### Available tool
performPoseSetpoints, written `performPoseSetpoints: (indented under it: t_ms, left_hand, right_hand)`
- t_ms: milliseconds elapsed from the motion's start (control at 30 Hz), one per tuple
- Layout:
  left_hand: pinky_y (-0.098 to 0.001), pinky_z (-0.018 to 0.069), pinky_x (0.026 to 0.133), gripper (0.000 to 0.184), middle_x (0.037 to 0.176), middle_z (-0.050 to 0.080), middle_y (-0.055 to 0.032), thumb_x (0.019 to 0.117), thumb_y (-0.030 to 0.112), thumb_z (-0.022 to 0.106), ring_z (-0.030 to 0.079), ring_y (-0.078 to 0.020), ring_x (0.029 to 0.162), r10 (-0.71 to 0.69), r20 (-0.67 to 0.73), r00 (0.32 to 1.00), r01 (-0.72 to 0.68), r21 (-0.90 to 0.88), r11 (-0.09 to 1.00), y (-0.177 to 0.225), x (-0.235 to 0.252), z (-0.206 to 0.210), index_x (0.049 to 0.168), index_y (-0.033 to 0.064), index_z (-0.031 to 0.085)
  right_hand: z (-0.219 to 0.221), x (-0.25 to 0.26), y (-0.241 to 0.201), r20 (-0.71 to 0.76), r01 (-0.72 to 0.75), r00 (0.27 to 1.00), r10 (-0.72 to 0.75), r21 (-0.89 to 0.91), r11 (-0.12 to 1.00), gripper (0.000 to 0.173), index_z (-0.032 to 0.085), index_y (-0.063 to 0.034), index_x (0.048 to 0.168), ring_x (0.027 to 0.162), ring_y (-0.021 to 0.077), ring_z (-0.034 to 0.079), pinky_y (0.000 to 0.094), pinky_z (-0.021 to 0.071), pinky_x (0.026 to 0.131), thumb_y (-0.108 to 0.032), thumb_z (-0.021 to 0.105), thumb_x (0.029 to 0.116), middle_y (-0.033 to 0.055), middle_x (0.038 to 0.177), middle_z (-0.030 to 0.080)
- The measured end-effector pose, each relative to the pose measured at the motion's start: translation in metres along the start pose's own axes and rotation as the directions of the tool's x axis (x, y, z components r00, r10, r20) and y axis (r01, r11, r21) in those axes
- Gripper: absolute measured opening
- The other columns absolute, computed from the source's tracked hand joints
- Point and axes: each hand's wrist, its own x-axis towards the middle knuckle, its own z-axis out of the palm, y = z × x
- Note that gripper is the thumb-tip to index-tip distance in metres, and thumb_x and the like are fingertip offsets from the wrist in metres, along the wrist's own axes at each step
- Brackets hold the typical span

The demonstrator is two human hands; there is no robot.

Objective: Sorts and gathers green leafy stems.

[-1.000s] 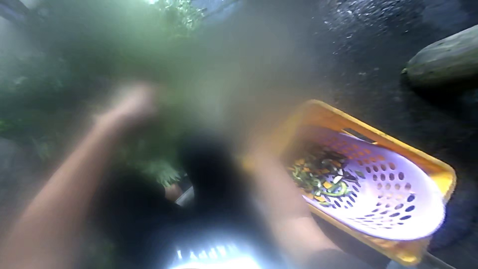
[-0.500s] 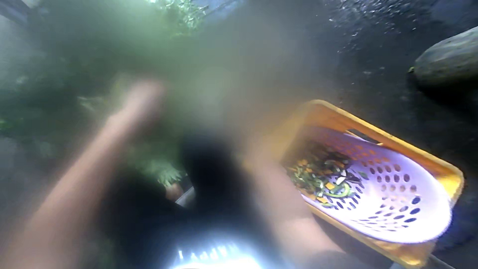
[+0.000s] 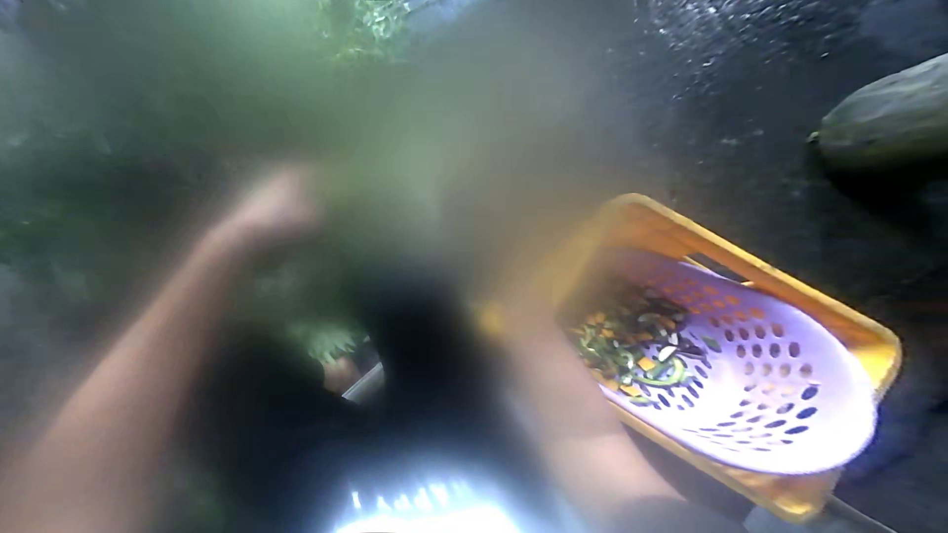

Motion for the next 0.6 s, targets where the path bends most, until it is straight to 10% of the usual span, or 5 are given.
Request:
performPoseSetpoints:
  t_ms: [100,233,333,400,600]
  left_hand:
    - [-0.0414,0.0583,0.086,0.040,0.108,0.071,-0.0052,0.0854,0.006,0.074,0.069,-0.0144,0.095,-0.080,0.072,0.994,0.092,-0.171,0.981,0.005,-0.001,0.000,0.123,0.0125,0.065]
    - [-0.0312,0.0600,0.083,0.049,0.110,0.072,-0.0019,0.0804,0.004,0.069,0.069,-0.0083,0.094,-0.073,0.074,0.995,0.092,-0.297,0.950,-0.003,-0.001,0.005,0.128,0.0130,0.063]
    - [-0.0310,0.0585,0.086,0.052,0.113,0.070,-0.0022,0.0811,0.005,0.070,0.068,-0.0080,0.097,-0.100,0.049,0.994,0.110,-0.289,0.951,-0.007,-0.004,0.003,0.132,0.0128,0.061]
    - [-0.0329,0.0587,0.088,0.052,0.115,0.070,-0.0037,0.0835,0.006,0.071,0.068,-0.0099,0.099,-0.151,0.041,0.988,0.156,-0.284,0.946,-0.010,-0.009,0.000,0.134,0.0131,0.060]
    - [-0.0332,0.0590,0.087,0.049,0.114,0.071,-0.0050,0.0856,0.004,0.070,0.069,-0.0103,0.098,-0.187,0.027,0.982,0.186,-0.313,0.931,-0.018,-0.018,-0.003,0.133,0.0115,0.061]
  right_hand:
    - [0.048,-0.016,-0.098,-0.189,-0.290,0.947,0.259,-0.165,0.943,0.005,0.064,-0.0042,0.099,0.059,-0.0032,0.054,0.0134,0.0521,0.062,-0.002,0.060,0.0996,-0.0067,0.073,0.061]
    - [0.002,-0.001,-0.010,0.147,0.190,0.965,-0.216,0.174,0.966,0.019,0.065,0.0090,0.115,0.066,0.0039,0.065,0.0191,0.0562,0.057,-0.003,0.057,0.1028,0.0055,0.088,0.072]
    - [0.005,-0.001,-0.049,-0.179,-0.281,0.951,0.252,-0.164,0.945,0.012,0.065,-0.0029,0.107,0.061,0.0041,0.058,0.0215,0.0545,0.058,-0.009,0.055,0.1043,-0.0031,0.079,0.063]
    - [-0.023,0.005,-0.029,-0.330,-0.320,0.920,0.212,-0.318,0.893,0.016,0.066,-0.0011,0.111,0.066,0.0093,0.063,0.0262,0.0575,0.061,-0.013,0.061,0.1025,0.0019,0.086,0.067]
    - [-0.064,0.007,-0.004,-0.384,-0.485,0.869,0.312,-0.784,0.387,0.062,0.048,-0.0036,0.150,0.131,0.0323,0.056,0.0491,0.0444,0.111,-0.026,0.068,0.0965,0.0211,0.151,0.049]
